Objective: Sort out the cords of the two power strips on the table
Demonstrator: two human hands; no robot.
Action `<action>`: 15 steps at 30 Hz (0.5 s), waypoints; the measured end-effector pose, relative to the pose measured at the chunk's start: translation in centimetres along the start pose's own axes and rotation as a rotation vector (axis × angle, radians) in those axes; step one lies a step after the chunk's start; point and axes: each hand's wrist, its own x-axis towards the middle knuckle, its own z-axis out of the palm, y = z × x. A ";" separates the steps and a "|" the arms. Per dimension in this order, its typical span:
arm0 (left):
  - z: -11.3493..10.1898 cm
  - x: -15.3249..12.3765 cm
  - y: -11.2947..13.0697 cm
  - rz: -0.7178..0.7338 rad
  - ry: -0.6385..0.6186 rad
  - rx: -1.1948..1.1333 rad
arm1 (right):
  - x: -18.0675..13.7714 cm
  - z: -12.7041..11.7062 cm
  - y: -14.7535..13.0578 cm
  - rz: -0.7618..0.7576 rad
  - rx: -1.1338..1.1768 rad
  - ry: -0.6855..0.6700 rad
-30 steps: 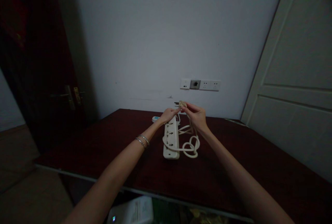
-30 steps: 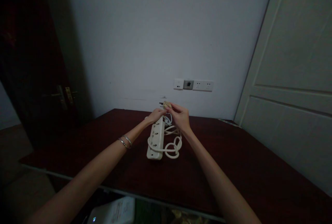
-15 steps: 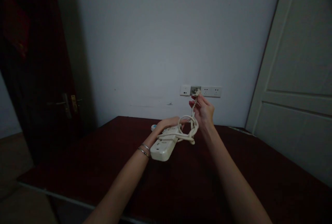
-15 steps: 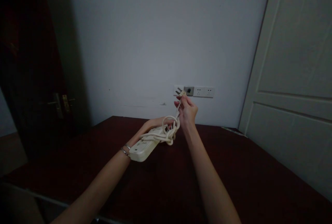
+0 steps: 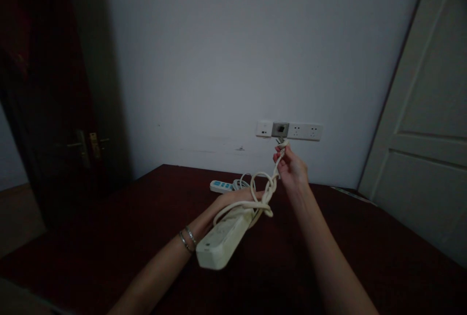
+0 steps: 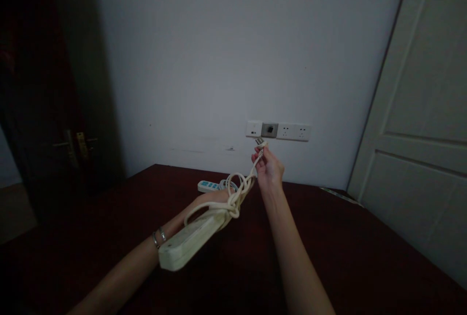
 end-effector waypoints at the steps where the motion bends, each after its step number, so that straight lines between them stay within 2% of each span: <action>1: -0.2 0.6 -0.5 -0.007 -0.022 0.003 | 0.3 -0.1 0.4 -0.001 -0.011 0.010; 6: -1.3 1.5 -2.8 -0.020 -0.099 0.178 | 1.6 -0.9 2.3 0.007 -0.035 0.026; 12: -2.0 1.1 -4.5 -0.003 -0.012 0.417 | 2.5 -2.0 4.6 0.066 -0.042 -0.018; 15: -2.4 1.3 -5.3 0.023 0.024 0.431 | 2.8 -2.4 5.0 0.109 -0.056 -0.067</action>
